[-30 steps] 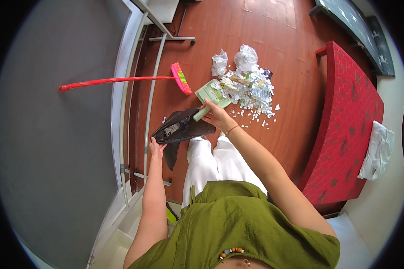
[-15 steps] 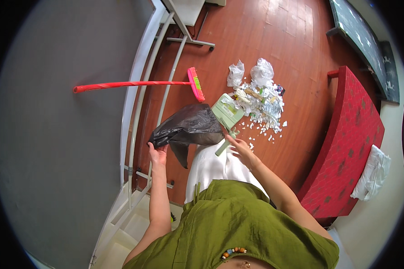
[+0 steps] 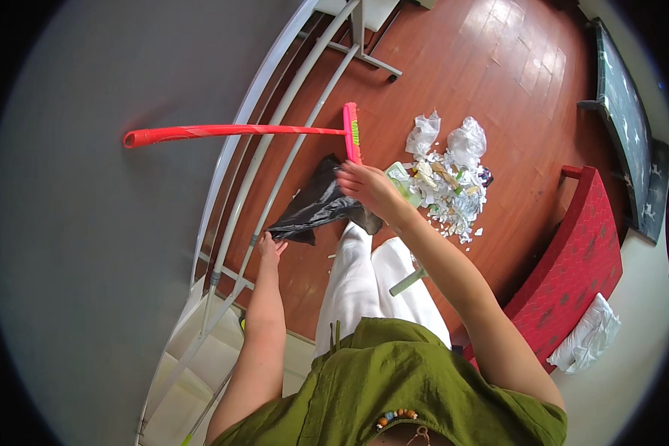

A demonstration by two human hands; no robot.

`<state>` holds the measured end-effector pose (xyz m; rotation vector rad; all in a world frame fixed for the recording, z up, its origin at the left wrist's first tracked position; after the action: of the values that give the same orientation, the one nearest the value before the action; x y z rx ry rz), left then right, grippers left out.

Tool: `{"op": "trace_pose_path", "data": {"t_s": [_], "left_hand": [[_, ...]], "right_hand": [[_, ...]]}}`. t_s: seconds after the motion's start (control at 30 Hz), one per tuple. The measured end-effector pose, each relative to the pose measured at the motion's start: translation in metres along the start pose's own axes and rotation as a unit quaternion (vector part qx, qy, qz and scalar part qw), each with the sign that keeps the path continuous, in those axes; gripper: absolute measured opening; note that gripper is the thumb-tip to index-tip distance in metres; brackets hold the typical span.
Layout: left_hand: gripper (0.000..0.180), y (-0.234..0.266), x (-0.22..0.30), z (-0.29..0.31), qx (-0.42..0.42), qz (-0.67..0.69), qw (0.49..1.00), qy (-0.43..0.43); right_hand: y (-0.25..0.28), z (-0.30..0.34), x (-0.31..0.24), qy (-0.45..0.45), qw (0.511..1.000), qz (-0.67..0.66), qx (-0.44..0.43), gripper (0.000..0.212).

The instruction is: Sweeping a pile of paper scraps and trash into a dustpan and depositing them into a trash bag.

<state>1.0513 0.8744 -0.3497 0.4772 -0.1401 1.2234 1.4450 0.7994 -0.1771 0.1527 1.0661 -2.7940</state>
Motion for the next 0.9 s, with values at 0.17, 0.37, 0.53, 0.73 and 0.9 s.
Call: {"op": "trace_pose_path", "data": {"t_s": [0.17, 0.37, 0.53, 0.73, 0.9], "left_hand": [[0.046, -0.032, 0.004, 0.013, 0.006, 0.013, 1.0, 0.018], [0.046, -0.05, 0.011, 0.023, -0.074, -0.009, 0.997, 0.0], [0.046, -0.048, 0.019, 0.035, -0.041, -0.055, 0.997, -0.021], [0.044, -0.086, 0.022, 0.047, -0.093, -0.142, 0.983, -0.07], [0.037, -0.171, 0.032, 0.123, -0.265, -0.304, 0.904, -0.143]], "right_hand": [[-0.1, -0.11, 0.042, -0.125, 0.973, -0.196, -0.011, 0.061], [-0.141, -0.167, 0.039, -0.013, 0.967, -0.254, -0.008, 0.038], [-0.138, -0.13, 0.017, 0.039, 0.877, -0.435, 0.203, 0.008], [-0.088, 0.018, -0.026, 0.015, 0.918, -0.366, 0.154, 0.011], [0.006, 0.097, -0.058, 0.079, 0.943, -0.262, 0.189, 0.013]]}}
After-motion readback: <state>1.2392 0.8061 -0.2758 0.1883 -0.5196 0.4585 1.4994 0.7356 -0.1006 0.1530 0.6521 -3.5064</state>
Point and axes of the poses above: each hand's wrist, its own z-axis away from the middle knuckle, its own y-axis out of the back of the hand, x = y × z, the point moved 1 cm from there along -z, towards the middle knuckle, and after that the axes turned 14 degrees about -z, right-handed, at the moved point
